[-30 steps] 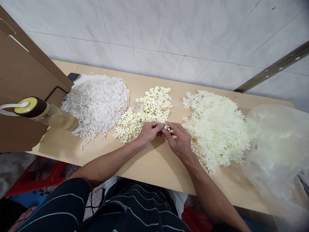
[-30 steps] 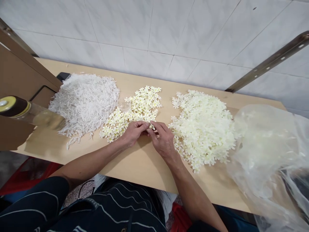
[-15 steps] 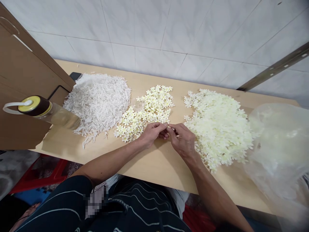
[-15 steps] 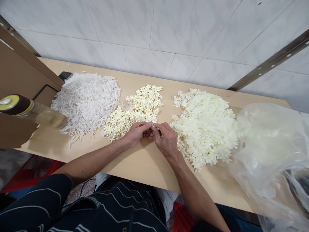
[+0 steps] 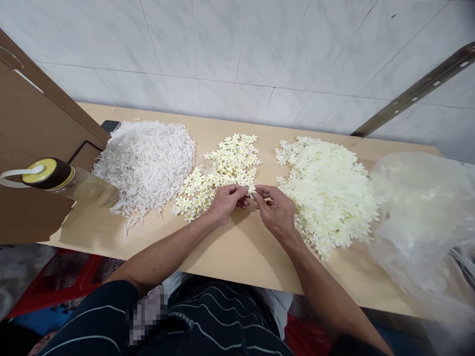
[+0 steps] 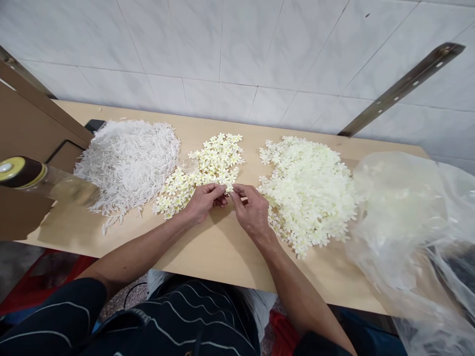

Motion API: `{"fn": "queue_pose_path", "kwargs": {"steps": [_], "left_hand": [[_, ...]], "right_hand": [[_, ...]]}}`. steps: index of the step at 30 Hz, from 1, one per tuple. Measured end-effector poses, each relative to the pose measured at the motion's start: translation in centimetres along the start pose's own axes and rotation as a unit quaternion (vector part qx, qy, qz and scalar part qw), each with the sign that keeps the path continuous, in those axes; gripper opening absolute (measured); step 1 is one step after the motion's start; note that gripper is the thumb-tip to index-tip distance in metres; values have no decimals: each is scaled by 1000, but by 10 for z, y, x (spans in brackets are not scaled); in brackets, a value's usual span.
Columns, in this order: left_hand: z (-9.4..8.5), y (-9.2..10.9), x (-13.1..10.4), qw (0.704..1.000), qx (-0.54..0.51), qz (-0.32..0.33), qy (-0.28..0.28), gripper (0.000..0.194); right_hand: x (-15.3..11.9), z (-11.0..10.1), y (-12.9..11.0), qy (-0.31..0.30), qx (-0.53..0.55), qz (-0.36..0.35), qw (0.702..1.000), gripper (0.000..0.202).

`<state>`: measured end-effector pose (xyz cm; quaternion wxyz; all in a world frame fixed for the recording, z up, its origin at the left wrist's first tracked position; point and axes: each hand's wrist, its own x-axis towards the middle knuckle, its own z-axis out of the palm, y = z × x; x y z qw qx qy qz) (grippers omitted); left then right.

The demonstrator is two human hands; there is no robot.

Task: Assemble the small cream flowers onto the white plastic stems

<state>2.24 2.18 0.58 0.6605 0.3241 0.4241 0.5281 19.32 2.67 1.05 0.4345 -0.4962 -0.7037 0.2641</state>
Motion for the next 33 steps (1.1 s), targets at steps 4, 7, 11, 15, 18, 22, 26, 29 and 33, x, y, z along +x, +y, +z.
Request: {"fn": "queue_pose_path", "kwargs": {"steps": [4, 7, 11, 15, 18, 22, 26, 29, 33], "left_hand": [[2, 0, -2, 1000, -16, -5, -7, 44], [3, 0, -5, 999, -27, 1, -17, 41], [2, -1, -6, 999, -18, 2, -29, 35], [2, -2, -6, 997, -28, -36, -66, 33], [2, -2, -6, 997, -28, -41, -53, 31], [3, -3, -5, 999, -8, -26, -24, 33], [4, -6, -3, 1000, -2, -16, -11, 35], [4, -8, -1, 999, 43, 3, -17, 37], [1, -11, 0, 991, 127, 43, -19, 33]], "right_hand": [[-1, 2, -4, 16, 84, 57, 995, 31], [-1, 3, -10, 15, 167, 91, 982, 34], [0, 0, -11, 10, 217, 104, 970, 31], [-1, -2, -9, 0, 230, 117, 966, 29], [-2, -3, -5, -20, 219, 128, 967, 29], [0, -6, 1, -76, 182, 121, 973, 29], [14, -19, 0, -98, 41, 48, 993, 21], [33, -26, -11, -70, -47, -17, 996, 19], [57, -14, -40, -73, -102, -122, 985, 18]]}}
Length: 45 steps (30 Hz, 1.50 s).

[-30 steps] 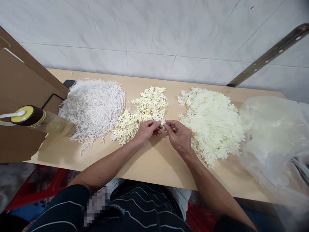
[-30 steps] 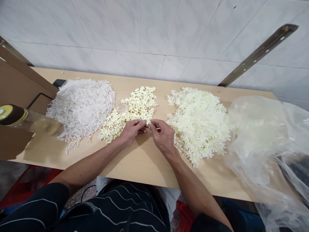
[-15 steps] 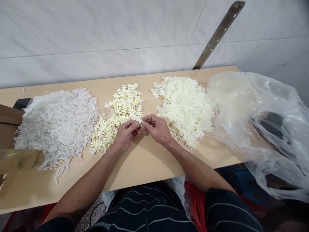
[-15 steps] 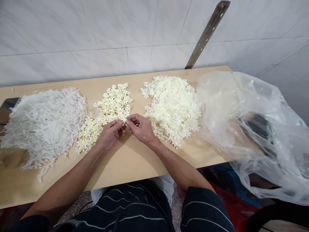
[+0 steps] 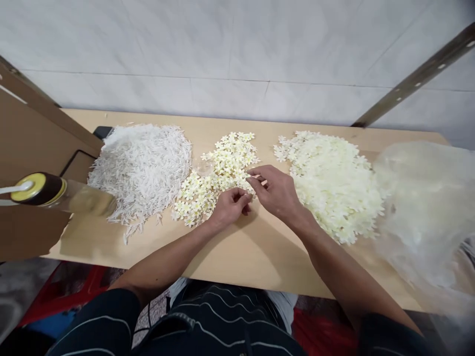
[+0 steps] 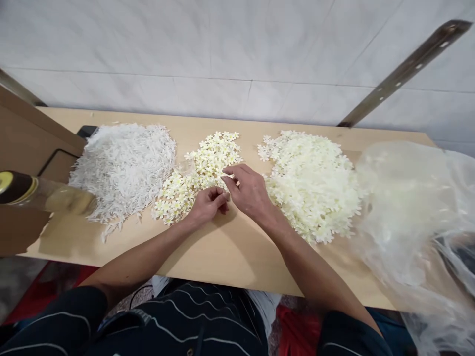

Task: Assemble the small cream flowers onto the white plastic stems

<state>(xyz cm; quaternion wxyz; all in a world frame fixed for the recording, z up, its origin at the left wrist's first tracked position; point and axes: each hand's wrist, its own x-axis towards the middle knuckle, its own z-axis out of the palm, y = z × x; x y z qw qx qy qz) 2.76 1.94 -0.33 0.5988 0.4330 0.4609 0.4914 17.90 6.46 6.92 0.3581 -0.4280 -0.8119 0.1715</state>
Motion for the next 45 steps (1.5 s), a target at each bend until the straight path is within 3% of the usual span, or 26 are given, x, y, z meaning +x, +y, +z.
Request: {"fn": "queue_pose_path", "kwargs": {"steps": [2, 5, 8, 11, 14, 20, 23, 26, 29, 32, 37, 41, 45], "left_hand": [[-2, -2, 0, 999, 31, 17, -1, 26], [-4, -4, 1, 992, 116, 47, 14, 24], [-3, -3, 0, 986, 142, 85, 20, 21], [-1, 1, -4, 988, 128, 80, 6, 23], [-1, 3, -6, 991, 119, 58, 4, 26], [-3, 1, -4, 990, 132, 51, 8, 27], [-4, 0, -3, 988, 149, 43, 7, 29], [-5, 1, -4, 987, 151, 48, 8, 31], [-4, 2, -5, 990, 126, 55, 6, 30], [-3, 1, -4, 994, 100, 38, 1, 29], [-5, 0, 2, 1000, 25, 9, 8, 31], [-7, 6, 5, 997, -74, -14, -16, 34], [-5, 9, 5, 995, -92, -44, -10, 38]], "right_hand": [[16, 10, -17, -13, -20, -61, 998, 17], [39, 29, -43, -103, -75, -142, 982, 18], [60, 45, -62, -200, -162, -172, 951, 19], [79, 57, -72, -253, -231, -180, 922, 15], [92, 69, -73, -288, -256, -176, 906, 14], [100, 94, -65, -306, -242, -153, 908, 39], [102, 96, -66, -320, -250, -138, 903, 41], [105, 87, -70, -326, -240, -141, 903, 28], [106, 73, -73, -279, -184, -149, 931, 13], [99, 57, -74, -175, -104, -140, 969, 14], [63, 27, -66, -56, 19, -113, 992, 19], [19, -1, -38, 25, 32, -21, 999, 24], [-22, -18, -3, 79, 69, 89, 991, 21]]}}
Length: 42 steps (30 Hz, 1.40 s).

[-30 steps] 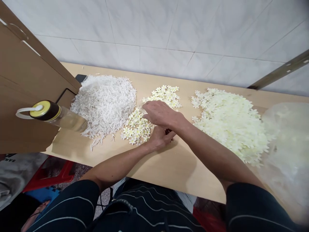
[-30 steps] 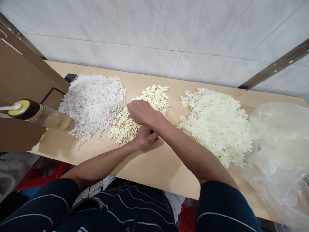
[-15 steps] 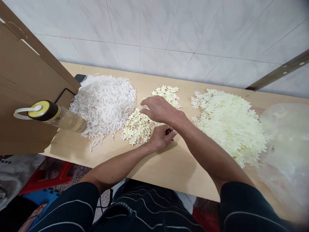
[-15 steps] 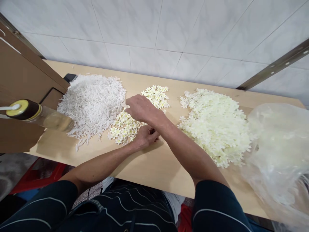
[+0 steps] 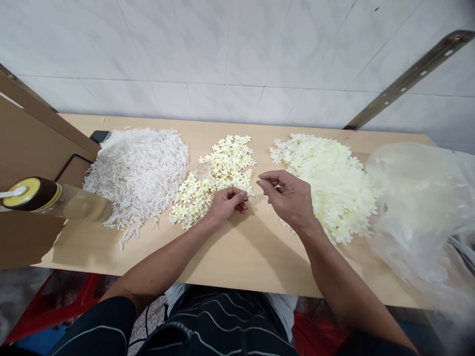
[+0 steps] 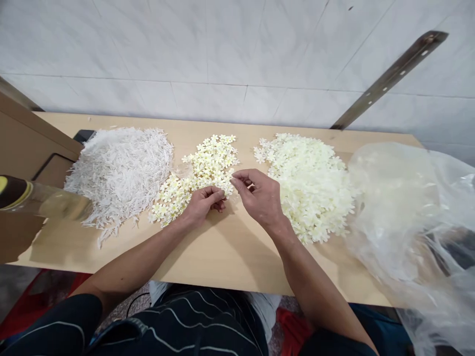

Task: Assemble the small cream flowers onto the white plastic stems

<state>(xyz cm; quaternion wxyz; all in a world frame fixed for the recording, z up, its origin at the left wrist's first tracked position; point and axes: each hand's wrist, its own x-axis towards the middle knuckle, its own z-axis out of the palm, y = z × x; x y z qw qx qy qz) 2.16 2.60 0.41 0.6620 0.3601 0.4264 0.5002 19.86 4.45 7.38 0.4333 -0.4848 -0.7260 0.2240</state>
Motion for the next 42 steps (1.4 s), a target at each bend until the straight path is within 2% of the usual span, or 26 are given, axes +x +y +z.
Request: {"fn": "queue_pose_path", "kwargs": {"steps": [4, 6, 13, 17, 21, 24, 33, 37, 42], "left_hand": [[9, -2, 2, 1000, -9, -10, 12, 38], [14, -3, 4, 1000, 1, -15, 12, 38], [25, -8, 16, 1000, 25, -12, -10, 43], [25, -7, 19, 999, 42, -5, -30, 44], [23, -7, 16, 996, 67, 21, -50, 44], [23, -8, 14, 995, 78, 34, -41, 41], [25, -5, 12, 994, 98, 35, -43, 44], [21, -8, 12, 992, 96, 44, -61, 44], [15, -14, 15, 992, 88, 42, -75, 45]], "right_hand": [[-22, -8, 16, -56, 3, 9, 998, 24], [-26, -8, 18, -62, -2, 10, 998, 28], [-27, -5, 35, 25, 6, -11, 1000, 22], [-32, -4, 44, 24, 25, 18, 999, 28], [-33, -3, 46, 16, -36, -47, 998, 23], [-35, 0, 47, 14, -76, -86, 993, 19], [-40, 9, 57, 0, -99, -127, 987, 16], [-41, 9, 55, 3, -94, -107, 990, 14], [-40, 4, 51, -13, -66, -44, 997, 15]]}}
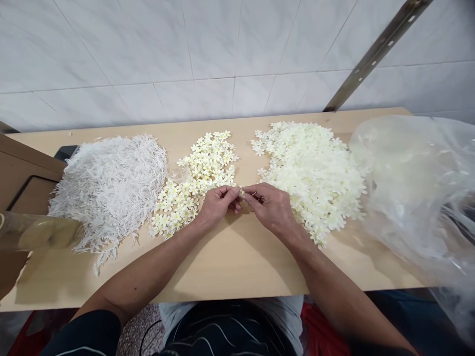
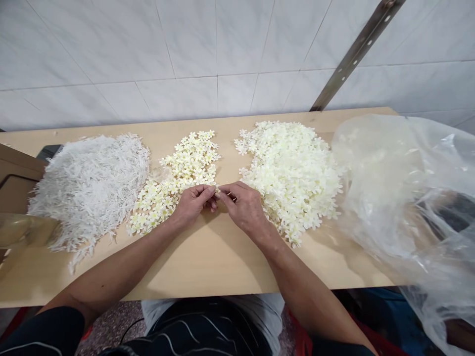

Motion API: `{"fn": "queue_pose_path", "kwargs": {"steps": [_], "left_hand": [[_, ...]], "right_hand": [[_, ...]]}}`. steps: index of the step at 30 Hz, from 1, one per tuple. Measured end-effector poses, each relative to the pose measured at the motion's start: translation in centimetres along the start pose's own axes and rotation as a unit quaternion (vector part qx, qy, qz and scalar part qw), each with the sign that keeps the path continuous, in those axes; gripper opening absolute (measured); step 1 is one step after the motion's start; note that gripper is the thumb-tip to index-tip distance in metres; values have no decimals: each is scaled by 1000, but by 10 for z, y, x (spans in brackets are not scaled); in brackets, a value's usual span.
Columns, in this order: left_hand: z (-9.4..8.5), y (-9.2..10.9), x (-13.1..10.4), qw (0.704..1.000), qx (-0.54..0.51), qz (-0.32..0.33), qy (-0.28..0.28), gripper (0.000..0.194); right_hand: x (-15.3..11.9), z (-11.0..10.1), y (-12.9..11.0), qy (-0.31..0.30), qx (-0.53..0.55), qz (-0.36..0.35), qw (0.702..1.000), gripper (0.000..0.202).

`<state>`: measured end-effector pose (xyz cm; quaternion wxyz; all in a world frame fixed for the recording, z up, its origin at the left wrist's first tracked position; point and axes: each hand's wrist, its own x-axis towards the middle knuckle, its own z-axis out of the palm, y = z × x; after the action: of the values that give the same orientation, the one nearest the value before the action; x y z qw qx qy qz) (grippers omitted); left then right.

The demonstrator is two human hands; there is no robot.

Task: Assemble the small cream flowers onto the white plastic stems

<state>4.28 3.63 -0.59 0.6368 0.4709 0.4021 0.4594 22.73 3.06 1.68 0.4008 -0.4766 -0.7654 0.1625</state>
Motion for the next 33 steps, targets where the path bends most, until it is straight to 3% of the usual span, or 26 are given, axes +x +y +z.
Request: {"fn": "queue_pose_path", "kwargs": {"steps": [5, 10, 14, 21, 33], "left_hand": [[-1, -2, 1, 1000, -6, -7, 9, 45], [1, 0, 0, 1000, 0, 7, 19, 45], [4, 2, 0, 1000, -8, -2, 30, 46], [5, 1, -2, 997, -60, -36, 35, 45], [3, 0, -2, 992, -116, -38, 15, 39]], "right_hand": [[2, -4, 1, -42, 25, 36, 998, 20], [2, 1, -1, 15, -7, -13, 1000, 16], [0, 5, -2, 27, -32, -49, 998, 15], [-2, 8, -3, 39, -55, -54, 996, 15], [-3, 8, -7, 27, -65, -53, 996, 15]]}}
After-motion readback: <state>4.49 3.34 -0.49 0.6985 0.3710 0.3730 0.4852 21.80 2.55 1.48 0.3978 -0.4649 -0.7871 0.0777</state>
